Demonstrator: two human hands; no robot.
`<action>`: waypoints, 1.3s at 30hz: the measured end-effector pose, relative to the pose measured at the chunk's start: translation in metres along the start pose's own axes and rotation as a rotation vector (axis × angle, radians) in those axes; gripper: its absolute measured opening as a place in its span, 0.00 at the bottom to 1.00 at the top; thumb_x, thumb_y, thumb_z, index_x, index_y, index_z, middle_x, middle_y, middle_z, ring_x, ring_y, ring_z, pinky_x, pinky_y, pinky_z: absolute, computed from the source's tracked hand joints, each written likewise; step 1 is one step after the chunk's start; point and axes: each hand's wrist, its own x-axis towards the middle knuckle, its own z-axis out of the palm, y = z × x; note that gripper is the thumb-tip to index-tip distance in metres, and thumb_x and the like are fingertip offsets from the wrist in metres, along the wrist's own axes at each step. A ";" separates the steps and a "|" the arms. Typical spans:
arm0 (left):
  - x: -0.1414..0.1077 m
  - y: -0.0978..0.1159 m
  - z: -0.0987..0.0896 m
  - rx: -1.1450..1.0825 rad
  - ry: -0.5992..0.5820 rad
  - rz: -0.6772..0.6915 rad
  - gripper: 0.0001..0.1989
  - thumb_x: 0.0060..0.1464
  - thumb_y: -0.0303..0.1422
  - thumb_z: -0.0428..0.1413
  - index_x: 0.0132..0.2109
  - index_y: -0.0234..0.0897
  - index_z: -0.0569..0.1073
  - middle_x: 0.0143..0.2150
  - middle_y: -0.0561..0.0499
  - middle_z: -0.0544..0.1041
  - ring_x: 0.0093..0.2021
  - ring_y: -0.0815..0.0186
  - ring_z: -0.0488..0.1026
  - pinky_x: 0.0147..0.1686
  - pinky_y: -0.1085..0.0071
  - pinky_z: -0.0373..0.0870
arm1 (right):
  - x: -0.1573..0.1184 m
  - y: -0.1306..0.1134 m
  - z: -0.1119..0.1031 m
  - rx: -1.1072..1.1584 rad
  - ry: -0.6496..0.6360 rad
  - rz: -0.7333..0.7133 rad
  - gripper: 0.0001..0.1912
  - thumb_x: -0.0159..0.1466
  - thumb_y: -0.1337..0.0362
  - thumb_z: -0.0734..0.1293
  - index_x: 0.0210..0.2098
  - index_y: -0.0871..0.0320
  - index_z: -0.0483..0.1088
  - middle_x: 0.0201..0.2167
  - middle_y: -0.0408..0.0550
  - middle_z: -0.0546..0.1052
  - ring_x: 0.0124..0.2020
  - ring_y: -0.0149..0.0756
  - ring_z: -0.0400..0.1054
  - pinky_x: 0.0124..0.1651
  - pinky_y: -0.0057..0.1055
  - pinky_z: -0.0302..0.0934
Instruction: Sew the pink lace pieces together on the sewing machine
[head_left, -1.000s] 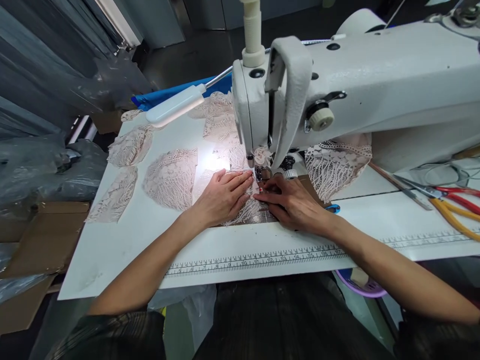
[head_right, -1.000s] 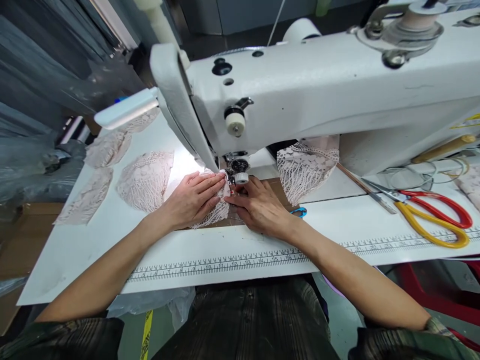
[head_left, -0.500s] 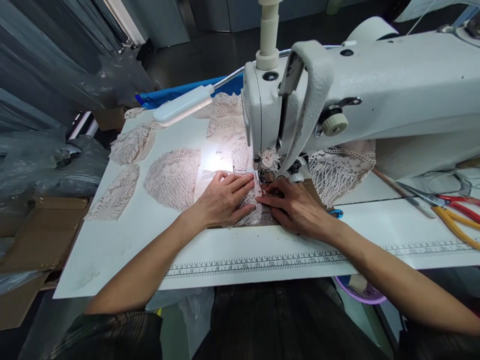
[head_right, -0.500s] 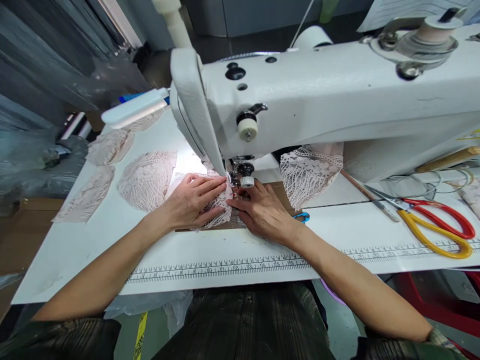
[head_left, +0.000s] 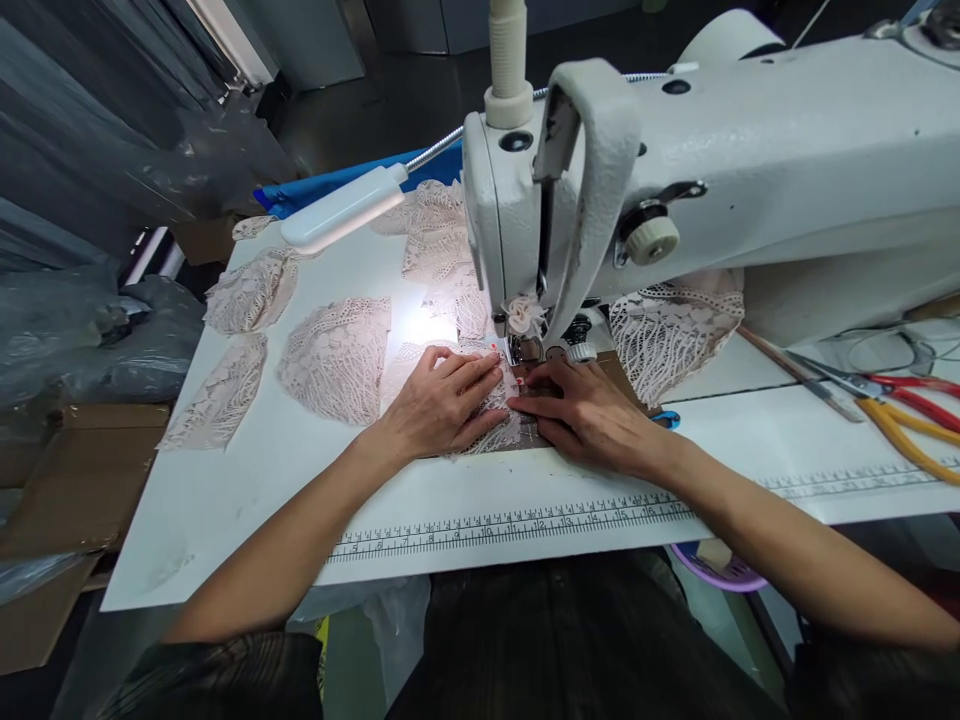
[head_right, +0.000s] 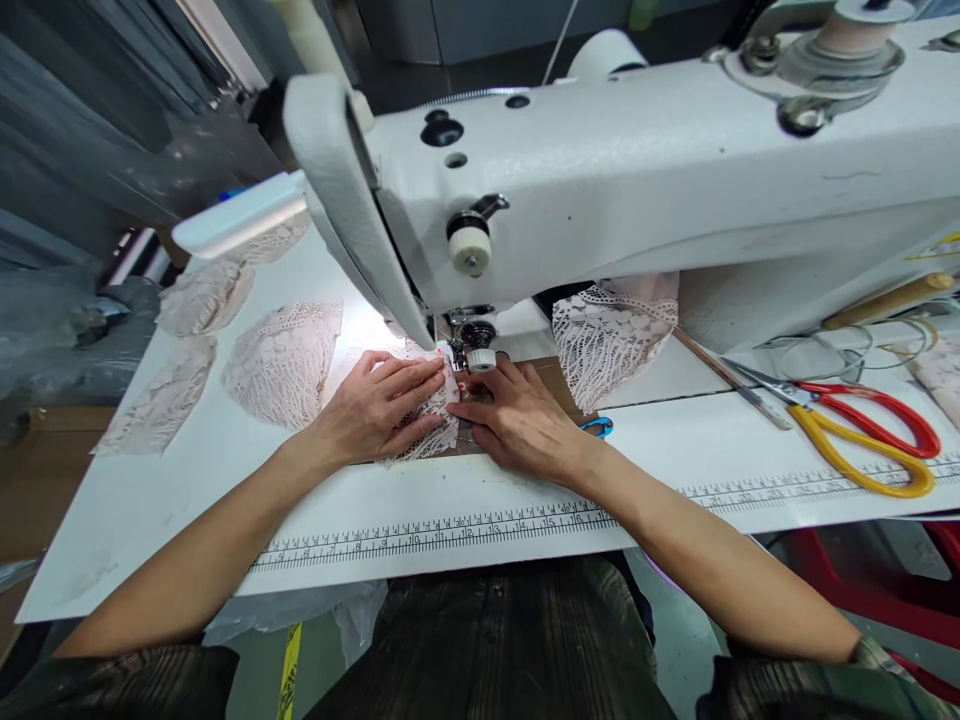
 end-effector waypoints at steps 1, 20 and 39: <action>0.000 0.000 0.000 -0.005 -0.013 -0.003 0.18 0.64 0.42 0.50 0.54 0.37 0.70 0.58 0.42 0.74 0.52 0.55 0.73 0.45 0.56 0.66 | 0.000 0.000 0.000 -0.006 0.003 -0.003 0.18 0.65 0.69 0.62 0.51 0.50 0.75 0.51 0.55 0.69 0.52 0.48 0.61 0.52 0.46 0.57; 0.003 0.003 0.003 -0.069 -0.013 -0.083 0.17 0.63 0.37 0.52 0.57 0.41 0.71 0.57 0.45 0.74 0.53 0.52 0.72 0.52 0.46 0.63 | 0.001 -0.001 -0.002 -0.050 -0.022 0.002 0.18 0.66 0.68 0.61 0.51 0.50 0.75 0.49 0.55 0.69 0.51 0.47 0.60 0.51 0.44 0.54; 0.006 0.005 0.007 -0.107 -0.026 -0.113 0.19 0.65 0.38 0.48 0.58 0.36 0.71 0.62 0.43 0.70 0.58 0.51 0.68 0.53 0.49 0.64 | -0.001 0.003 0.001 -0.040 0.011 0.001 0.19 0.65 0.69 0.61 0.52 0.52 0.74 0.50 0.55 0.69 0.51 0.46 0.62 0.51 0.44 0.60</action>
